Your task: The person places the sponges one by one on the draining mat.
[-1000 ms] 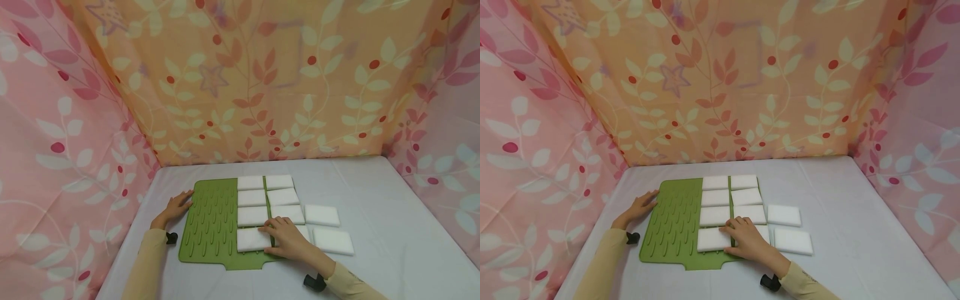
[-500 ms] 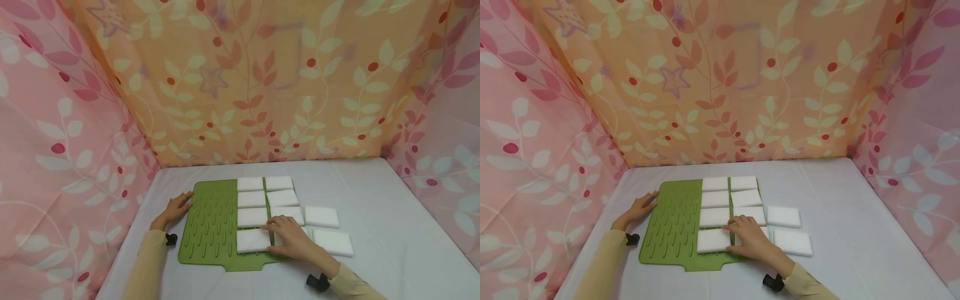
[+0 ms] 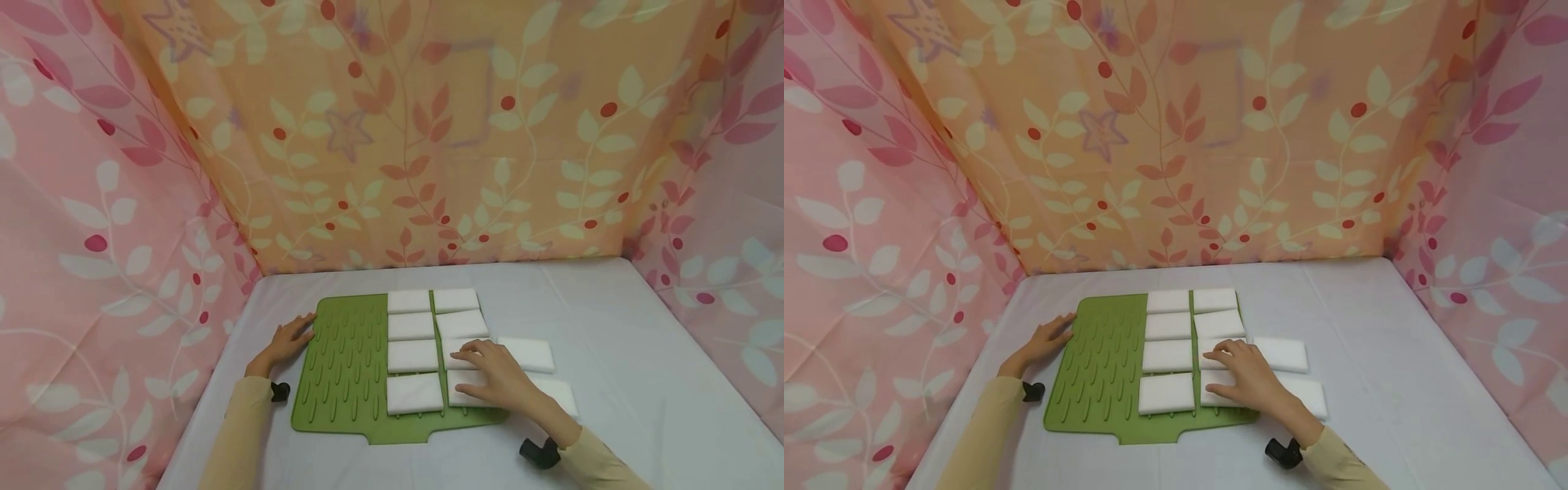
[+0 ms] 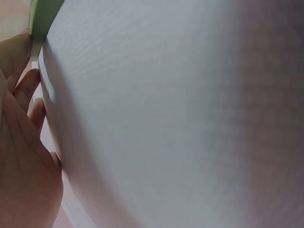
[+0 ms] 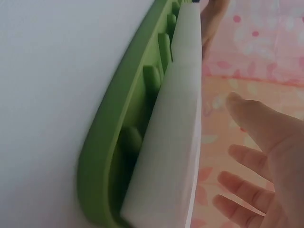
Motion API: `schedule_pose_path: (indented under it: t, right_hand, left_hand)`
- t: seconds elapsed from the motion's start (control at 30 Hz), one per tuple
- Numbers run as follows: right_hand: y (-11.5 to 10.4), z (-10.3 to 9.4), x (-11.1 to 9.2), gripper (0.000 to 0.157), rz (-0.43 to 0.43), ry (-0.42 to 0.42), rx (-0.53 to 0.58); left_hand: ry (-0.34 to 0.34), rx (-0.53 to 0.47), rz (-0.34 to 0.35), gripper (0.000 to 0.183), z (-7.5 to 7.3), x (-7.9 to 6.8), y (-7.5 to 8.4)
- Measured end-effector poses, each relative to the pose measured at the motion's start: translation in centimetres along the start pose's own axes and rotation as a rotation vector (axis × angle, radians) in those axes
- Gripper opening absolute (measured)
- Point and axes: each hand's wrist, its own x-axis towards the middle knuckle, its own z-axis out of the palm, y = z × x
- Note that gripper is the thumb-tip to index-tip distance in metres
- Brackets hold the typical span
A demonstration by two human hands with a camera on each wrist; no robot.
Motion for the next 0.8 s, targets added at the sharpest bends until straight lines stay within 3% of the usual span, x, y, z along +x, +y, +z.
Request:
schedule_pose_path:
  t: [0.5,0.8]
  right_hand:
    - [4.2,-3.5,-2.3,0.052,0.138,0.041,-0.031]
    - [6.8,-4.0,-3.9,0.052,0.183,0.043,-0.064]
  left_hand:
    - [0.005,0.004,-0.007,0.052,0.1,0.0,0.0]
    - [0.012,0.001,0.0,0.053,0.0,0.0,0.0]
